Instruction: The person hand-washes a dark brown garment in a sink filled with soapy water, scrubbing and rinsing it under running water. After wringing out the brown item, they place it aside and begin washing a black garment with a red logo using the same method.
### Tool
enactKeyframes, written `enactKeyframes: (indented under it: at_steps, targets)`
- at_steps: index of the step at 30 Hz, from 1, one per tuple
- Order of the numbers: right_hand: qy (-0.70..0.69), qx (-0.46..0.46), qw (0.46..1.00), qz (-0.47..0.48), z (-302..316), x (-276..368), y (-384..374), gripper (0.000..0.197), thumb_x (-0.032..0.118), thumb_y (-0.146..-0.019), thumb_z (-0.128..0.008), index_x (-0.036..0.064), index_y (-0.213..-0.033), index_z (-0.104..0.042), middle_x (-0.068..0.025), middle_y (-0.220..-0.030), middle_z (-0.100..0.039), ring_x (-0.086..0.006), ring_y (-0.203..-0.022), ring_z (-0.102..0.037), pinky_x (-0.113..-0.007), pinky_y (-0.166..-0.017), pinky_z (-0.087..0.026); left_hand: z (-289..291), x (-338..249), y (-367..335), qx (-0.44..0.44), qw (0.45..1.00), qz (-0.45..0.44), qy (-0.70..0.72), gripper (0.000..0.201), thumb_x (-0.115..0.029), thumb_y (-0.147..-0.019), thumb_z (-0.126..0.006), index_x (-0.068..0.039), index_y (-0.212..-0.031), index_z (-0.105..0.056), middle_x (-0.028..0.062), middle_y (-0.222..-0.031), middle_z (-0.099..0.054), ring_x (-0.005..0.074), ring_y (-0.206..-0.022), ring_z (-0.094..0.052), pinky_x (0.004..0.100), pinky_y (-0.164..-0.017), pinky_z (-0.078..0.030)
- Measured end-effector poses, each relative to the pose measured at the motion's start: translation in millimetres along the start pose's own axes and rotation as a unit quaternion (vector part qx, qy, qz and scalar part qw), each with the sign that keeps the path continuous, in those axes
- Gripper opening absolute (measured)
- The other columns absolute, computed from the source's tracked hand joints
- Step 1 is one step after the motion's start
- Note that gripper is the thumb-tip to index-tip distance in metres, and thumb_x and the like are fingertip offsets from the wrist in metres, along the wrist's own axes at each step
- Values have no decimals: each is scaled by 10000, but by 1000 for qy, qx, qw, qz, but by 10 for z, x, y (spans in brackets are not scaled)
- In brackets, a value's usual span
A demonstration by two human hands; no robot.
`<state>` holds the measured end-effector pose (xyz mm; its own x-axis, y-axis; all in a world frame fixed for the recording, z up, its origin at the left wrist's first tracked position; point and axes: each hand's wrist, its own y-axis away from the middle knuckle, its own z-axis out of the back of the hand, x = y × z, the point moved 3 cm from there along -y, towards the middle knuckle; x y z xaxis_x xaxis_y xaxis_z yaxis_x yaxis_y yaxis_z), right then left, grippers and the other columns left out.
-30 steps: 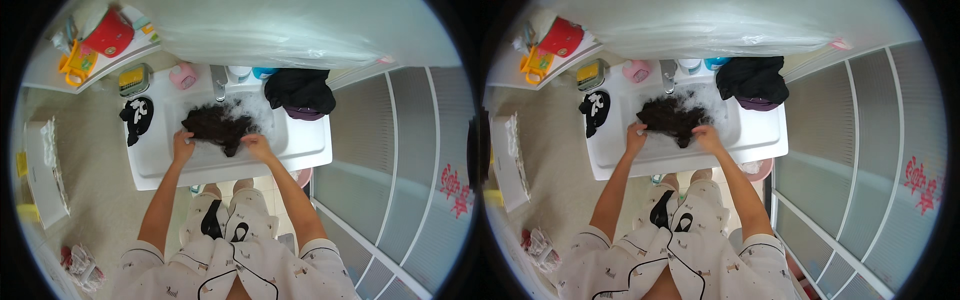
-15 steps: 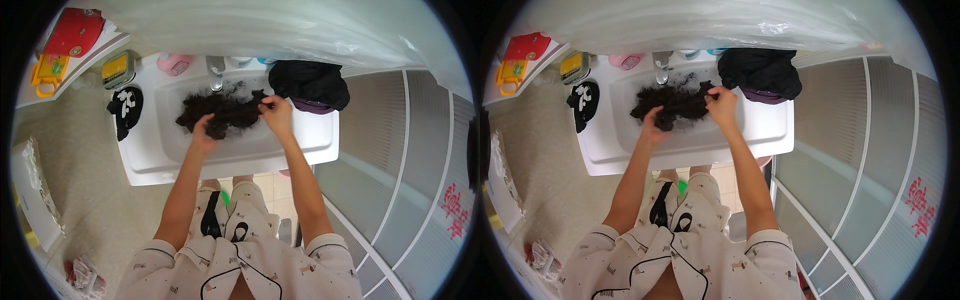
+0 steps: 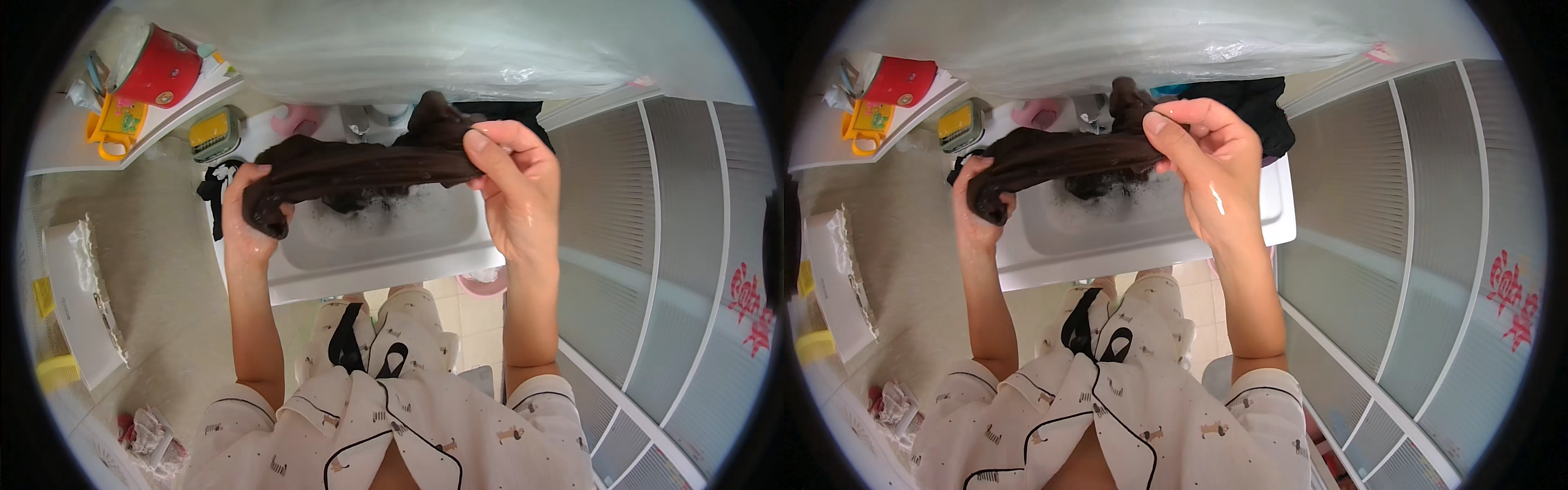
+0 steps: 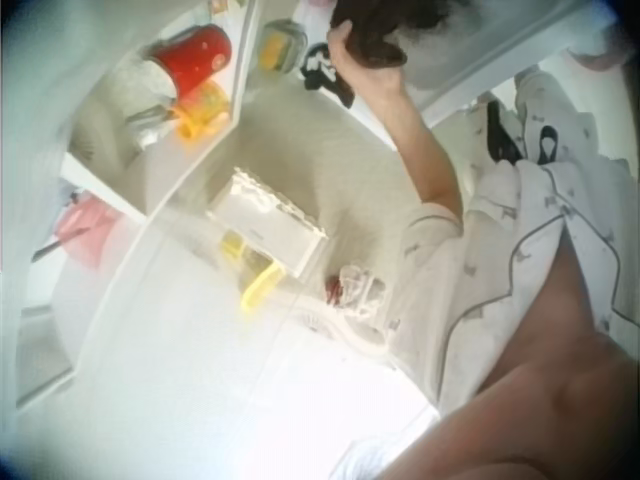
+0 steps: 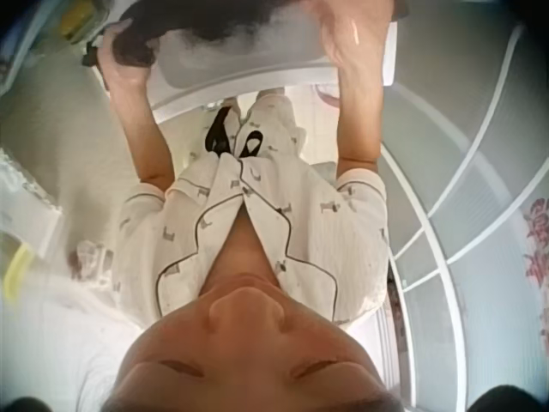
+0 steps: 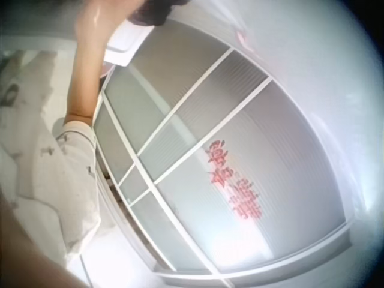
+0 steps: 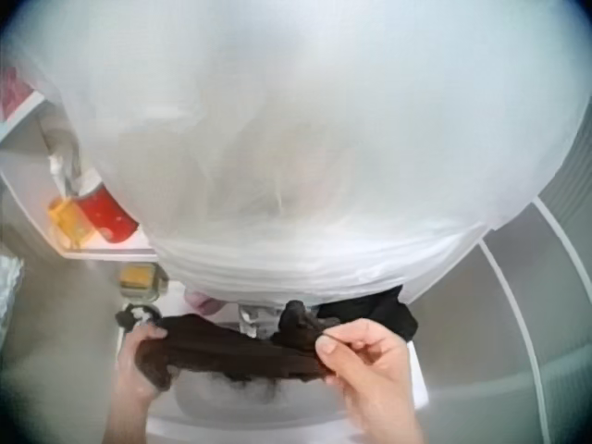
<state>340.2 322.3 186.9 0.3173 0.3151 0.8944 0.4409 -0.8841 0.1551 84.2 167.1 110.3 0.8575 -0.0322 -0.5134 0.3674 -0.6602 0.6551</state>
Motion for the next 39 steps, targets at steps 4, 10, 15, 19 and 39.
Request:
enactKeyframes:
  at_steps: [4,10,15,19,39]
  targets:
    - [60,12,993,97,-117,291,143,96,43,-855,-713,28,-942,-676,-27,-861,-662,-58,-720,-584,-234,-568,-491,-102,-128,231,49,996,-54,-52,275,-192,-841,-611,-64,-1084,-611,47,-945,-683,143,-734,-633,257,-514,-479]
    - [167,-44,982,-74,433,-661,24,90,117,-898,-686,47,-929,-638,14,-823,-608,-48,-660,-533,-226,-517,-462,638,573,-383,62,994,72,-58,307,-94,-821,-622,-44,-1124,-614,24,-1053,-652,163,-970,-595,317,-889,-464]
    - [414,-94,898,-117,1557,-2204,-82,189,172,-877,-699,49,-998,-622,-52,-932,-613,-147,-773,-589,-327,-638,-510,1260,1355,-1072,15,990,94,-106,356,-133,-841,-647,-20,-1174,-592,33,-1140,-630,186,-1052,-583,344,-936,-462]
    - [627,-123,765,-82,1637,-2777,-72,399,343,-820,-731,88,-1111,-631,-153,-1247,-539,-308,-1084,-551,-465,-904,-447,1402,1788,-1250,-8,979,115,-170,451,-205,-845,-715,5,-1220,-576,52,-1182,-625,198,-1087,-583,345,-951,-458]
    - [455,-162,875,16,86,-3088,216,397,185,-768,-740,9,-1103,-620,-260,-1085,-647,-411,-966,-642,-450,-809,-518,920,2405,-1968,139,932,281,180,448,-421,-932,-581,-35,-1159,-586,126,-1098,-637,285,-960,-621,403,-884,-511]
